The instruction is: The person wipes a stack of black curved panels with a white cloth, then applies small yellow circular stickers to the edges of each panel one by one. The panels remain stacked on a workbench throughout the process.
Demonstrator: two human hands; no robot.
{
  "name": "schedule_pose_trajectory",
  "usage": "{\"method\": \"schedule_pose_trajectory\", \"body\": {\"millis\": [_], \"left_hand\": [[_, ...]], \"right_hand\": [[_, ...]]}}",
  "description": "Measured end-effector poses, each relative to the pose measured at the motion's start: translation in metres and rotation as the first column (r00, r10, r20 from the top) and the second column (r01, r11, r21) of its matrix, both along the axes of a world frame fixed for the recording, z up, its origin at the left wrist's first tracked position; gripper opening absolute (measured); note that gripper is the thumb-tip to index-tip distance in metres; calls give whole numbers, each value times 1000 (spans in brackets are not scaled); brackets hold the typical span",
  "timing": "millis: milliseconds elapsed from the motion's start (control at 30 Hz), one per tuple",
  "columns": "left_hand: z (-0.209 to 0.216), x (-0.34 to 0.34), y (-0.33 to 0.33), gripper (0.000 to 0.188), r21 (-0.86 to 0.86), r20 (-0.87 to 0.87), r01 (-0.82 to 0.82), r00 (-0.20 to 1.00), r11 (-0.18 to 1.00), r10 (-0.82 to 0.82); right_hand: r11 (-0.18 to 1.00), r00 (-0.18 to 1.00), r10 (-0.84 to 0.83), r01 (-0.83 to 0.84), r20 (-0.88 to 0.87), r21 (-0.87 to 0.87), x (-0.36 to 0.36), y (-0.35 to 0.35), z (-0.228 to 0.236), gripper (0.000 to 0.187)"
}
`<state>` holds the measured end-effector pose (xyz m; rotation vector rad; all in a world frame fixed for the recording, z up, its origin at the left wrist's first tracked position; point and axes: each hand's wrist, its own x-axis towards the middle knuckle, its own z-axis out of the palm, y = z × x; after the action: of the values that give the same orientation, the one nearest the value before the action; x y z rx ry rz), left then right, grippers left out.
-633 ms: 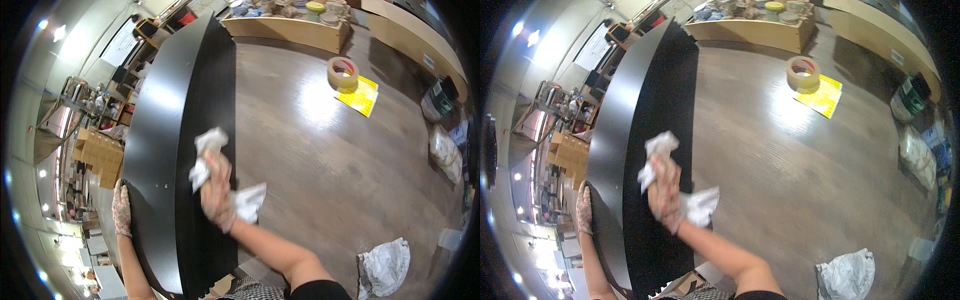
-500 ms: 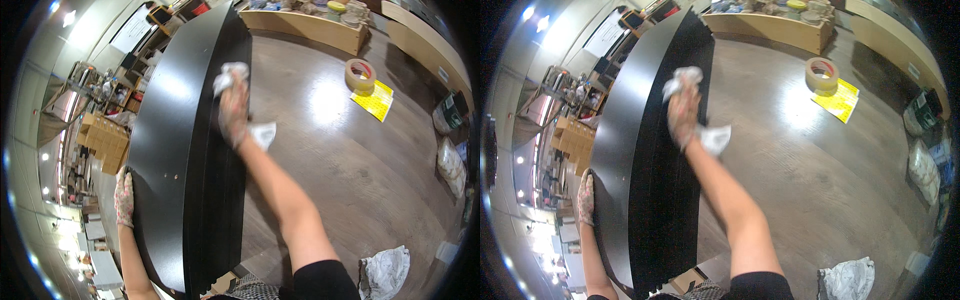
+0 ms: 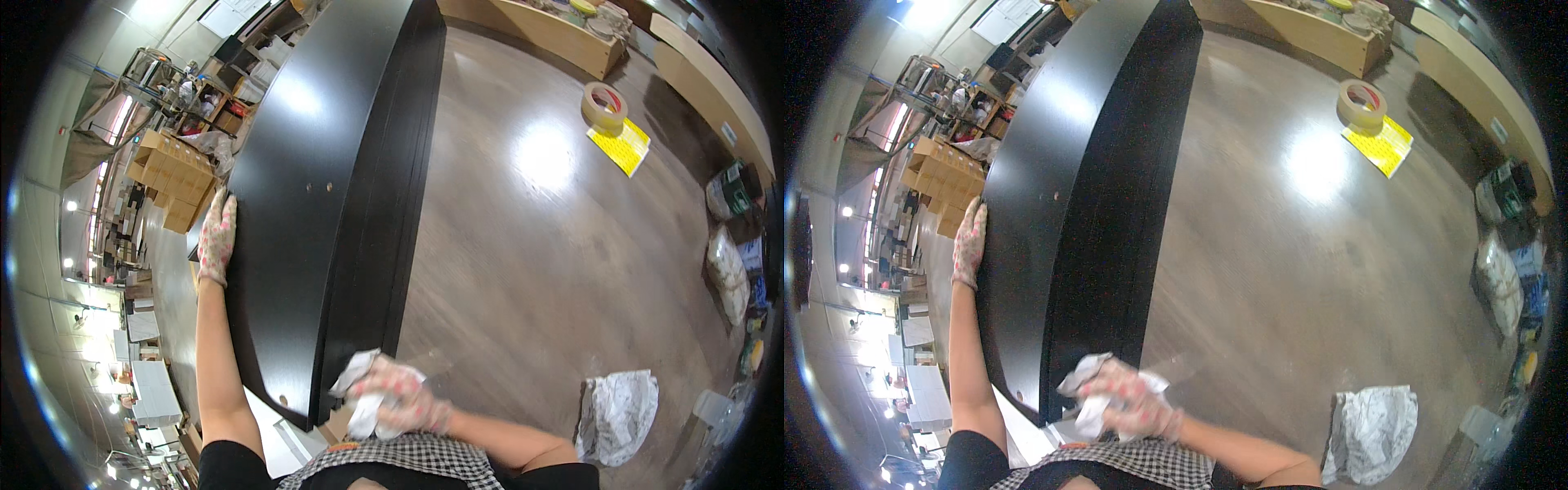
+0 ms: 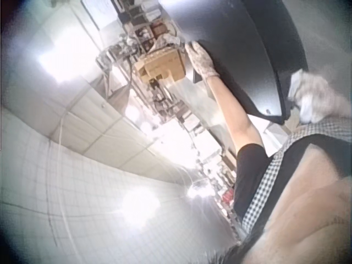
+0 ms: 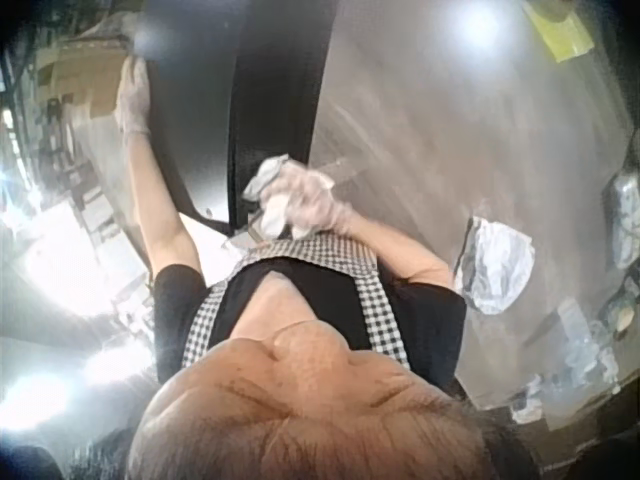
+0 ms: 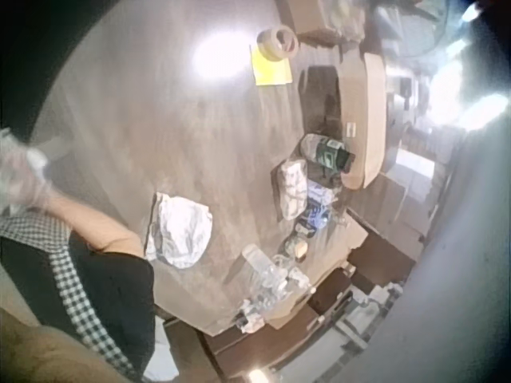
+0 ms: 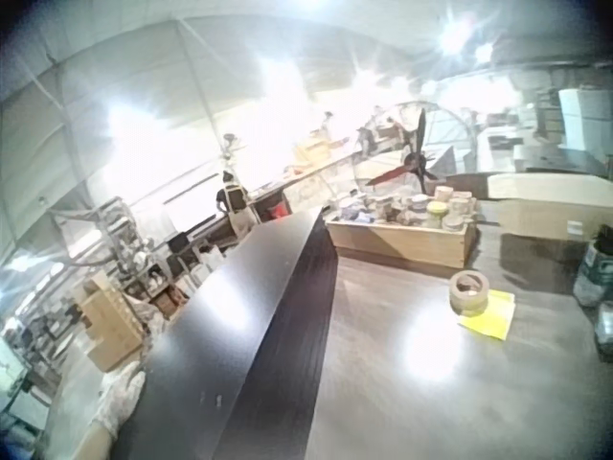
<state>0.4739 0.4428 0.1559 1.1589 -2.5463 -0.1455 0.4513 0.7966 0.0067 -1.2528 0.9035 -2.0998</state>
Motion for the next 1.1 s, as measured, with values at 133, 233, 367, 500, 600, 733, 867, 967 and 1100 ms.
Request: {"method": "schedule_pose_trajectory", "body": {"millis": [133, 233, 367, 500, 600, 733, 867, 967, 1100], "left_hand": [[-2, 2, -10, 51, -19, 19, -13, 1000, 1000, 13], [0, -2, -11, 51, -23, 20, 2, 1000, 1000, -2], [1, -3, -14, 52, -23, 35, -11, 999, 1000, 12], [-4, -2, -18, 53, -46, 26, -20, 999, 999, 21], [1, -10, -8, 53, -123, 29, 16, 1000, 992, -12], [36, 1, 35, 42, -288, -310, 363, 840, 886, -445], [71, 102, 102, 39, -86, -600, 770, 467, 633, -650], [52, 187, 143, 44, 172, -414, 979, 170, 107, -894], [-39, 239, 188, 81, 581, -162, 781, 387, 229, -908]], "right_hand": [[797, 828, -559, 523, 39, 301, -100, -42, -23, 41], [625, 657, -750, 671, 70, 400, -160, -116, -34, 45], [495, 581, -806, 766, -112, 409, -63, -104, -54, 48], [892, 921, -387, 387, -47, 234, 60, -3, -71, 29], [929, 995, 34, 2, -93, 371, 55, 42, -71, 33], [894, 743, -437, 296, 506, 337, -7, 27, -53, 41], [794, 581, -607, 462, 542, 395, 6, -15, -54, 48], [908, 369, -368, 340, 854, 244, 127, -20, -63, 38], [772, 698, -527, 156, 484, 616, 209, 30, -48, 40]]}}
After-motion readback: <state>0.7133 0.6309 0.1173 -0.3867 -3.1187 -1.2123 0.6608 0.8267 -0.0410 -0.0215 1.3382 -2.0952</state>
